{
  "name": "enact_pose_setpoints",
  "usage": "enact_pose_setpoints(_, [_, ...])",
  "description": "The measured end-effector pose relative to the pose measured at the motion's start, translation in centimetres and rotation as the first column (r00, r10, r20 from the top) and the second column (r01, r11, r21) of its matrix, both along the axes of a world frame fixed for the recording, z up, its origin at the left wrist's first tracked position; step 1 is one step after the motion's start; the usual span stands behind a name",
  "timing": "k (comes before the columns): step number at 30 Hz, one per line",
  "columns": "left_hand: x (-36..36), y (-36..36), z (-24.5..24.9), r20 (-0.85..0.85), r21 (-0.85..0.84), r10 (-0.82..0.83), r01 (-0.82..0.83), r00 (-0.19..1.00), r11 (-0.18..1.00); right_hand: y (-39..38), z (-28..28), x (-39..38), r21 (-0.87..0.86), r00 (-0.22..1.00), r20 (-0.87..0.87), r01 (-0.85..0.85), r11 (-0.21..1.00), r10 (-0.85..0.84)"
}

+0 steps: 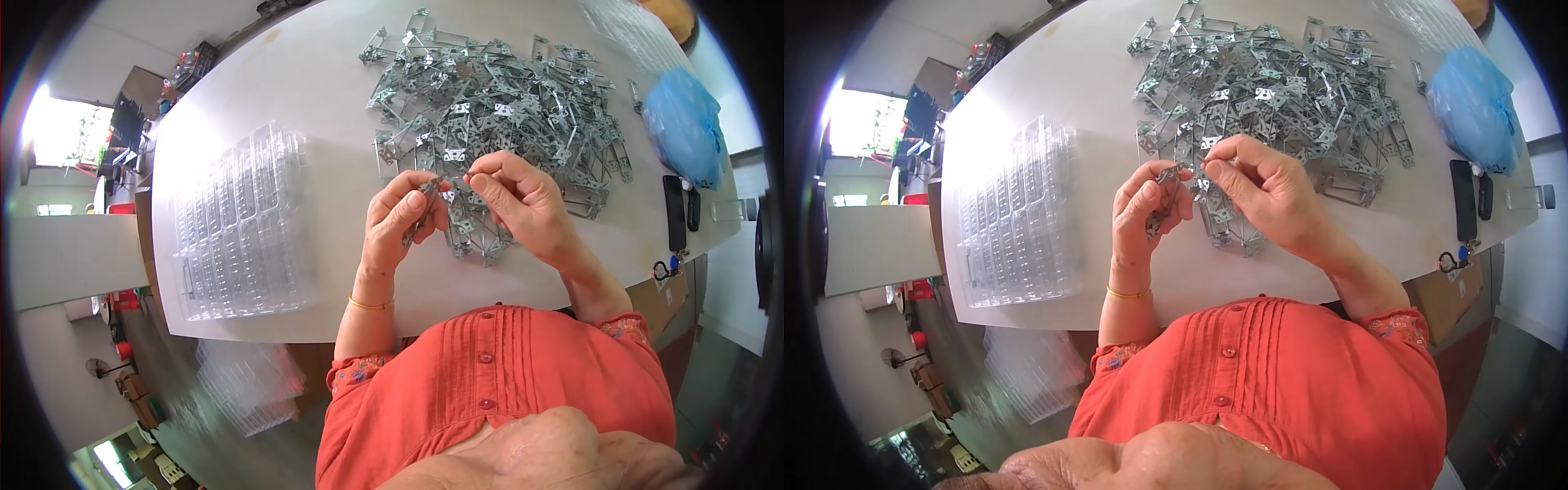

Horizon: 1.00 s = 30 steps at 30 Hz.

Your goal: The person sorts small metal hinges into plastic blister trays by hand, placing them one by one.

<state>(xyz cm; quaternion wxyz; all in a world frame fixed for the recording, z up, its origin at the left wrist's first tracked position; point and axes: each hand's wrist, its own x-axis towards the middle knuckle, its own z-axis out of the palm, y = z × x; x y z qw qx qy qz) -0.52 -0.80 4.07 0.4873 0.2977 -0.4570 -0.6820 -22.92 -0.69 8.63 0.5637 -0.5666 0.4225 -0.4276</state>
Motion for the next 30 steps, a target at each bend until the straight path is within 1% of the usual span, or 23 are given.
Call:
enact_pose_setpoints(1, [0.0,0.0,-0.1,-0.020,0.008,-0.006,0.007,1.000,1.000,0.1,0.0,0.1,0.023,1.000,-0.014,-0.010,1.000,0.011])
enact_pose_setpoints(3, [-0.1,-0.1,-0.2,-0.060,0.021,-0.021,0.022,0.998,1.000,0.3,-0.2,0.5,-0.019,0.999,-0.054,-0.008,1.000,0.007])
enact_pose_setpoints(4, [-0.2,-0.1,-0.1,-0.055,0.016,-0.022,0.023,0.998,1.000,0.3,-0.2,0.7,-0.042,0.997,-0.074,-0.008,0.999,0.004])
enact_pose_setpoints(9, [-0.4,-0.1,-0.8,-0.051,-0.013,-0.010,0.009,0.999,1.000,0.3,-0.2,0.9,-0.038,0.994,-0.114,-0.006,0.999,0.001])
enact_pose_setpoints(13, [-0.4,-0.1,-0.6,-0.002,-0.024,0.022,-0.022,1.000,0.999,0.2,-0.2,1.0,-0.074,0.987,-0.163,-0.007,0.997,-0.006])
enact_pose_setpoints(16, [-0.3,0.1,-0.5,0.047,-0.044,0.042,-0.040,0.998,0.998,0.2,-0.4,1.0,-0.035,0.993,-0.120,-0.023,0.999,0.019])
enact_pose_setpoints(19, [0.0,0.0,-0.2,0.044,-0.040,0.016,-0.014,0.999,0.999,-0.2,-0.3,0.3,0.151,0.990,0.028,-0.142,0.978,0.139])
enact_pose_setpoints(21, [0.4,0.0,-0.2,0.029,-0.020,-0.025,0.025,0.999,0.999,-0.5,-0.2,0.2,0.204,0.979,0.106,-0.193,0.960,0.174])
enact_pose_setpoints(22, [0.2,0.1,-0.2,0.051,-0.024,-0.057,0.059,0.997,0.998,-0.6,-0.2,0.1,0.229,0.971,0.147,-0.221,0.948,0.190])
enact_pose_setpoints(25, [0.0,0.2,0.1,0.104,-0.022,-0.127,0.130,0.986,0.991,-0.9,-0.8,0.6,0.282,0.955,0.257,-0.222,0.933,0.150])
enact_pose_setpoints(28, [-0.1,0.4,0.6,0.131,-0.007,-0.145,0.148,0.981,0.989,-1.2,-1.6,0.3,0.352,0.906,0.395,-0.301,0.886,0.151])
enact_pose_setpoints(30, [-0.1,0.4,0.9,0.159,-0.008,-0.147,0.150,0.976,0.989,-1.3,-1.1,0.1,0.372,0.932,0.325,-0.280,0.885,0.158])
